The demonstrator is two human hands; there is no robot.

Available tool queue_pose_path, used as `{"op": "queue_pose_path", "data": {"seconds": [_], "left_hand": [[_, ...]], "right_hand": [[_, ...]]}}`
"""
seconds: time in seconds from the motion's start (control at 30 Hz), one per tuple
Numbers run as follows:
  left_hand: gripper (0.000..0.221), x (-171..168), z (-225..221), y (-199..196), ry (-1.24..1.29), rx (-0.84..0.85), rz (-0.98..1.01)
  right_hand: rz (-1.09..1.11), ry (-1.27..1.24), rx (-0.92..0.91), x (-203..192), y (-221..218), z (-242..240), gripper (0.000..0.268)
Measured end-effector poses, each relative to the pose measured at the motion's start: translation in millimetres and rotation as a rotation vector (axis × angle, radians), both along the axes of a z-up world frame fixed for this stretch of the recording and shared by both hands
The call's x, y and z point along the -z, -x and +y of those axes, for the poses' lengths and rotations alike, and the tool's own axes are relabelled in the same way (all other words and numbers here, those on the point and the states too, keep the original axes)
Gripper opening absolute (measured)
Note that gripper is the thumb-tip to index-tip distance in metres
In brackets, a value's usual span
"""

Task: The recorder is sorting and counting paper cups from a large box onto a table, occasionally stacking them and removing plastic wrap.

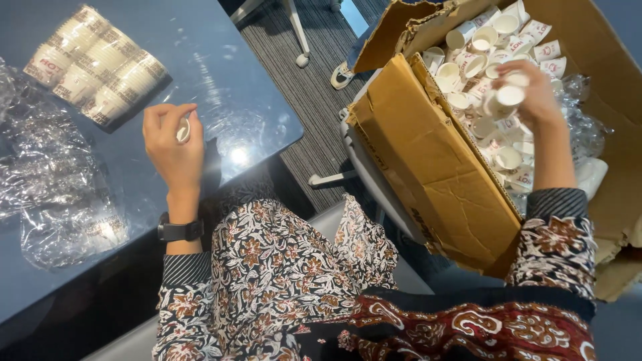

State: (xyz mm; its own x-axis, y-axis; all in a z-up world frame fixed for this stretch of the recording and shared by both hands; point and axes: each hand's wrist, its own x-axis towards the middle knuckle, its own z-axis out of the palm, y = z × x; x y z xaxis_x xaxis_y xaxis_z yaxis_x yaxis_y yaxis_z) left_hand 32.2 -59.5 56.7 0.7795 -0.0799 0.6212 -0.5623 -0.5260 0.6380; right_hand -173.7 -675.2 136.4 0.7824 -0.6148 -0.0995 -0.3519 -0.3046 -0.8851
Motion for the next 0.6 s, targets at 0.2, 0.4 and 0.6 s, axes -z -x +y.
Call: {"op": "queue_pose_path", "data": {"seconds": [0.2, 0.4, 0.6], "left_hand": [[0.036, -55.7, -5.4, 22.4, -0.066, -0.048, -0.175], [0.038, -71.0, 5.3, 45.9, 0.154, 0.138, 0.051], [0.056, -93.4, 14.1, 11.3, 0.52, 0.526, 0.656]], "right_hand": [[-0.425, -0.031, -0.351, -133.2, -48.4, 139.0, 0.034], [-0.654, 0.518, -0.738, -88.4, -179.7, 291.9, 0.033], [-0.846, 0.476, -0.725, -40.4, -234.2, 469.7, 0.04]]}}
